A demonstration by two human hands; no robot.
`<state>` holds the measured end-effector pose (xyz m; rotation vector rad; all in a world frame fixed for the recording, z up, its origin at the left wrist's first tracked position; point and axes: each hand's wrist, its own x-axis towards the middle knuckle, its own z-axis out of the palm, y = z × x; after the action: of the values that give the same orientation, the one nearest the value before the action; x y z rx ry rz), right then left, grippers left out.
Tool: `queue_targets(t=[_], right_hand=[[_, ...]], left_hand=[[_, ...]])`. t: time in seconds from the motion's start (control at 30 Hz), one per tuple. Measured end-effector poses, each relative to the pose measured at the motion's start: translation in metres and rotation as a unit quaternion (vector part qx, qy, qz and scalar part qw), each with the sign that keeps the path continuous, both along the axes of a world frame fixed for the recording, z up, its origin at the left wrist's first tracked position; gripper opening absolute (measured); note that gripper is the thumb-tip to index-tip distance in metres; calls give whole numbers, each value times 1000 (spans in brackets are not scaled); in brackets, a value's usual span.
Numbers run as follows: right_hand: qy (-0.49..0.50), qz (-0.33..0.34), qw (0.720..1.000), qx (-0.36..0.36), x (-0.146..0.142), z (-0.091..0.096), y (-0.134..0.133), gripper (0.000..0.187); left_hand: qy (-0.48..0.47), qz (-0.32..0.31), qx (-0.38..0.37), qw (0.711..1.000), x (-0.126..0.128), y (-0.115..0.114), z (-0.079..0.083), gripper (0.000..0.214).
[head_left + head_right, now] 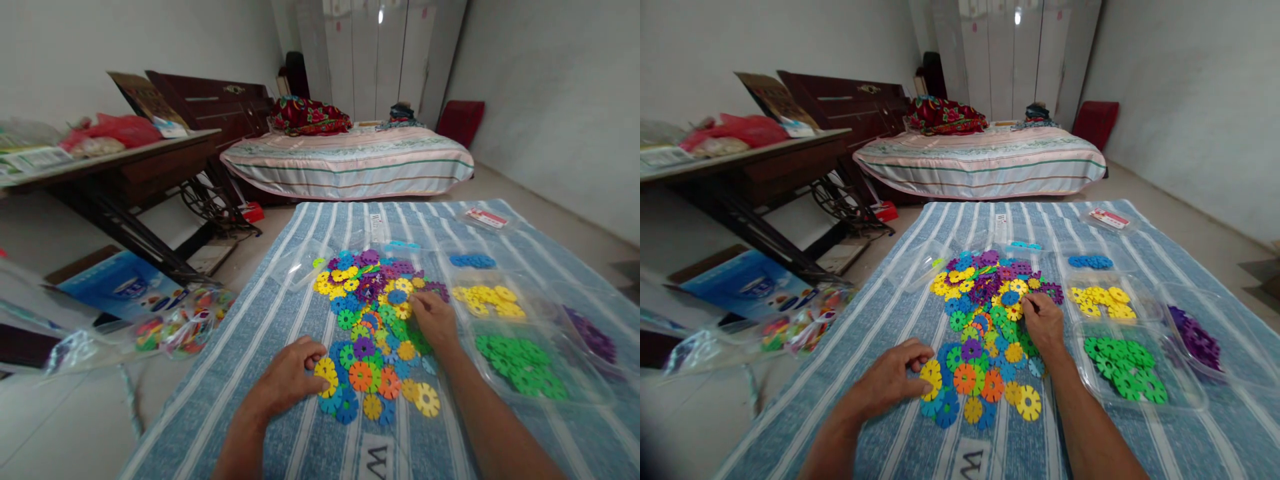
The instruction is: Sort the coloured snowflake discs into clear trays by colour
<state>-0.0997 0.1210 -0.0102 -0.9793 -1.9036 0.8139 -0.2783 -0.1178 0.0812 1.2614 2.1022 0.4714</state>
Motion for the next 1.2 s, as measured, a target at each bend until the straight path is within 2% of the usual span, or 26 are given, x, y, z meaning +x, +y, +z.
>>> queue_targets(t=[0.27, 0.43, 0.6, 0.77, 0.87, 0.97, 1.03, 1.13, 1.2], right_hand=[[11, 1, 1000, 18, -3, 0, 0, 26], [11, 6, 1000, 25, -4, 0, 1, 24], [9, -1, 1000, 21, -6, -1, 2, 24], [11, 1, 1000, 15, -7, -1, 2, 24], [13, 0, 1000, 12, -7, 0, 2, 24], [17, 1, 1000, 11, -8, 0, 2, 24], [19, 2, 1000, 9, -8, 0, 2, 25], [23, -1, 1000, 3, -7, 0, 2, 24], [24, -6, 1000, -1, -7, 1, 1, 23]], left_hand=[[20, 5, -27, 999, 11, -1, 5, 25], [26, 35, -38, 998, 12, -1, 0, 20], [-41, 66, -25, 997, 9, -4, -6, 20], [-74, 120, 15, 990, 8, 6, 5, 33], [-73, 145, 44, 986, 15, 26, 13, 34], [-76, 125, 68, 987, 28, 57, 19, 28], [-51, 91, 86, 991, 40, 84, 23, 24], [4, 5, 121, 993, 63, 130, 35, 23], [-5, -48, 159, 986, 81, 162, 44, 19]])
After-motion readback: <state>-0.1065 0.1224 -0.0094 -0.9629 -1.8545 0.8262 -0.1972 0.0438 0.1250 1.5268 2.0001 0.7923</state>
